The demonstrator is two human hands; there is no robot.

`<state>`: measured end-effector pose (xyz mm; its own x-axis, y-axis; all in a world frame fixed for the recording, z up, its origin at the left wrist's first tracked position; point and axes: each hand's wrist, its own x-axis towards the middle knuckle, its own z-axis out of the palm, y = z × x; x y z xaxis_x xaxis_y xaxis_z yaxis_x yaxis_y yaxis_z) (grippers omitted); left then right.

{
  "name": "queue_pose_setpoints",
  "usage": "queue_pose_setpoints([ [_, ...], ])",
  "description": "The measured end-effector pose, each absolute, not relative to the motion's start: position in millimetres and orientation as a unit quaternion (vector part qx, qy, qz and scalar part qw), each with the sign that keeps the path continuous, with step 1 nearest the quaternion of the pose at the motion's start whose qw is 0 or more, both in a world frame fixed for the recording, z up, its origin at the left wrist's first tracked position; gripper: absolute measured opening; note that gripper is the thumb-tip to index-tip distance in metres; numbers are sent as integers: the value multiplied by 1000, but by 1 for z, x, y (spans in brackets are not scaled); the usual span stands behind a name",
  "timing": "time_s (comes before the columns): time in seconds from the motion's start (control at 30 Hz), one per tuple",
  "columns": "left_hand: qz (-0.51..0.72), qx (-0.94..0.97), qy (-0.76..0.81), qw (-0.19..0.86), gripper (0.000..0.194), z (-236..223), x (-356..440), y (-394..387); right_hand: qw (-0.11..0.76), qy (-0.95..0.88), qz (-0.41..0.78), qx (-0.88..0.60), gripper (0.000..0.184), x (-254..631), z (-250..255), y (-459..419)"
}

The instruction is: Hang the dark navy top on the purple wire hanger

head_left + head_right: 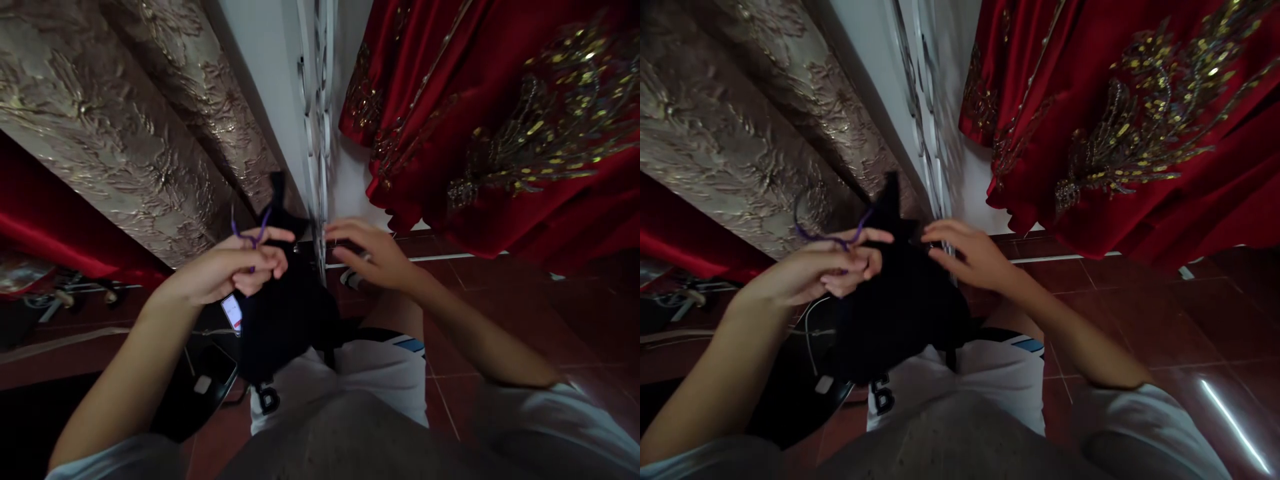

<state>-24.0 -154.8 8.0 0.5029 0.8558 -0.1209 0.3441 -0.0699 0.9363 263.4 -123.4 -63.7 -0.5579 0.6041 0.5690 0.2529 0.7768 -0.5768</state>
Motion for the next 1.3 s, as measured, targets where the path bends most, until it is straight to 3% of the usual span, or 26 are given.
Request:
queue_pose_setpoints([
  [0.1,171,701,446,529,26,6,-38,-156,417,-808,236,-342,56,269,-79,-92],
  [0.13,188,715,456,495,20,8,-41,-153,407,-800,268,-351,57,271,-84,-84],
  [0.2,251,732,473,422,15,11,-46,-142,370,-771,375,-359,40,276,-94,-72],
  [0.27,321,732,478,365,23,10,-50,-127,357,-701,489,-376,36,280,-98,-62],
  [0.33,399,732,473,284,40,6,-51,-112,425,-612,532,-402,42,283,-93,-48],
  [0.47,547,690,474,13,46,-15,-37,-107,595,-540,418,-424,53,286,-53,-4],
  [0.57,523,712,459,-95,39,-38,-15,-118,646,-521,359,-426,50,292,-19,20],
  [0.7,305,820,483,21,58,-72,12,-120,725,-463,321,-395,40,309,-9,3],
  [0.77,276,799,532,46,66,-87,21,-116,752,-442,315,-375,37,319,-21,-16],
  [0.83,302,775,552,58,59,-101,27,-114,756,-428,317,-380,34,329,-37,-33],
  [0.93,388,757,514,108,33,-122,36,-124,734,-443,293,-423,32,335,-57,-51],
  [1.07,515,681,490,171,17,-146,59,-150,764,-446,69,-461,33,312,-82,-85],
  [1.13,573,614,500,212,26,-154,76,-162,763,-408,-4,-501,36,285,-103,-113],
  [1.2,616,550,504,254,40,-157,95,-172,713,-431,101,-543,22,254,-129,-141],
  [1.3,649,480,510,298,49,-156,117,-187,549,-499,417,-524,45,218,-166,-171],
])
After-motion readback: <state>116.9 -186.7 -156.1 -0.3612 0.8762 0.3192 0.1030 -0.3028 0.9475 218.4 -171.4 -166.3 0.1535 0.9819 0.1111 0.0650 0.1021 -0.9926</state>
